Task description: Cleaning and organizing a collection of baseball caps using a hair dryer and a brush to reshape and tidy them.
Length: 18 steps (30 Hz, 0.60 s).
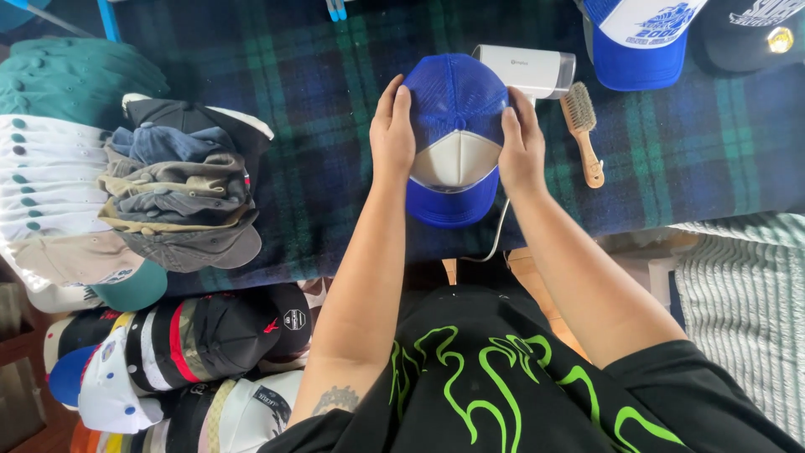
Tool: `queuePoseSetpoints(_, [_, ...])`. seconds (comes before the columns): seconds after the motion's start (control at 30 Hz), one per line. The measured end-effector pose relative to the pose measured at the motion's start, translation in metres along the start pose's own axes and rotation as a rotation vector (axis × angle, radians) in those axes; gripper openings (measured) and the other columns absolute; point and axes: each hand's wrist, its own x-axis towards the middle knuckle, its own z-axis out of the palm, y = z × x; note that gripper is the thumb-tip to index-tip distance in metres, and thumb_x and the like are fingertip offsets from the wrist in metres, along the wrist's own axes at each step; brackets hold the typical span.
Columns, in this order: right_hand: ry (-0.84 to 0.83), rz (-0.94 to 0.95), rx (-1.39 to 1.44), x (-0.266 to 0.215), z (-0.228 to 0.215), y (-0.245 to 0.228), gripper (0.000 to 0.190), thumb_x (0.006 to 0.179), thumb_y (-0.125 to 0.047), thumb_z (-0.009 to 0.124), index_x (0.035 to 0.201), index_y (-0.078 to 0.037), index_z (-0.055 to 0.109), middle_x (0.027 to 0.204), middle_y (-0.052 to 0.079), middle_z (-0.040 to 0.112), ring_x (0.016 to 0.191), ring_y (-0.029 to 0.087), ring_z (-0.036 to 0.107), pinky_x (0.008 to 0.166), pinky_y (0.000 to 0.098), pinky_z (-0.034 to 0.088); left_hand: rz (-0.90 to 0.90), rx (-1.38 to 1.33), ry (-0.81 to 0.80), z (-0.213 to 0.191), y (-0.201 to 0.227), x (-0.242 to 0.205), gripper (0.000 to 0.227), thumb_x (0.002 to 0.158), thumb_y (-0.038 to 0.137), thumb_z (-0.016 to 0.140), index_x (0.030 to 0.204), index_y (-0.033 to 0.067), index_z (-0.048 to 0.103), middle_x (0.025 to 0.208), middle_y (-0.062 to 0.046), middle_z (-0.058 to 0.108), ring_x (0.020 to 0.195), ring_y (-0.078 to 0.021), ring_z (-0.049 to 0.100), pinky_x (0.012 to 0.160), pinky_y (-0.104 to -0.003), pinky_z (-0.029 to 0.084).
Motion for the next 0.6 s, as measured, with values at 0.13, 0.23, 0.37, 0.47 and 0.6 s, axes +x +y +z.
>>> queuePoseSetpoints(0.13, [-0.043, -0.17, -0.149, 0.01, -0.002, -0.013, 0.051, 0.106, -0.035, 0.041, 0.15, -0.009, 0.044, 0.151, 0.016, 0.052, 0.128, 0.03, 0.055, 0.106, 0.0392, 0.04, -0.019, 0.004, 0.01, 0.001, 0.002, -0.007, 0.063, 0.098, 0.045, 0.041, 0.144, 0.0039, 0.053, 0.145, -0.02, 0.059, 0.133, -0.0332, 0.059, 0.112, -0.038, 0.046])
queuePoseSetpoints(0.23, [-0.019, -0.435, -0.256, 0.015, 0.005, -0.014, 0.043, 0.109, -0.027, 0.045, 0.14, 0.002, 0.052, 0.152, 0.016, 0.049, 0.146, 0.035, 0.042, 0.122, 0.0456, 0.033, 0.295, 0.355, 0.065, 0.003, -0.008, -0.008, 0.049, 0.106, 0.034, 0.038, 0.139, 0.0019, 0.055, 0.148, -0.016, 0.053, 0.137, -0.0338, 0.054, 0.113, -0.038, 0.045])
queuePoseSetpoints(0.37, [-0.073, -0.357, -0.296, 0.021, 0.009, -0.006, 0.049, 0.11, -0.032, 0.044, 0.149, -0.002, 0.046, 0.158, 0.016, 0.043, 0.149, 0.037, 0.037, 0.122, 0.0467, 0.032, 0.465, 0.514, 0.113, 0.017, 0.005, -0.024, 0.039, 0.105, 0.03, 0.051, 0.139, 0.014, 0.058, 0.149, -0.01, 0.054, 0.139, -0.0282, 0.054, 0.111, -0.036, 0.05])
queuePoseSetpoints(0.47, [-0.102, -0.319, -0.263, 0.029, 0.004, -0.013, 0.049, 0.11, -0.033, 0.042, 0.149, -0.002, 0.045, 0.157, 0.018, 0.043, 0.148, 0.04, 0.038, 0.122, 0.0498, 0.032, 0.468, 0.589, 0.225, 0.03, 0.011, -0.029, 0.038, 0.102, 0.027, 0.055, 0.137, 0.0124, 0.06, 0.147, -0.009, 0.057, 0.138, -0.0281, 0.054, 0.108, -0.036, 0.052])
queuePoseSetpoints(0.6, [-0.181, -0.272, -0.177, 0.034, -0.004, -0.012, 0.046, 0.111, -0.028, 0.042, 0.149, -0.003, 0.043, 0.157, 0.018, 0.042, 0.146, 0.04, 0.04, 0.119, 0.0479, 0.036, 0.542, 0.655, 0.266, 0.037, 0.005, -0.027, 0.042, 0.098, 0.021, 0.061, 0.138, 0.0083, 0.059, 0.145, -0.016, 0.057, 0.136, -0.0346, 0.055, 0.11, -0.042, 0.052])
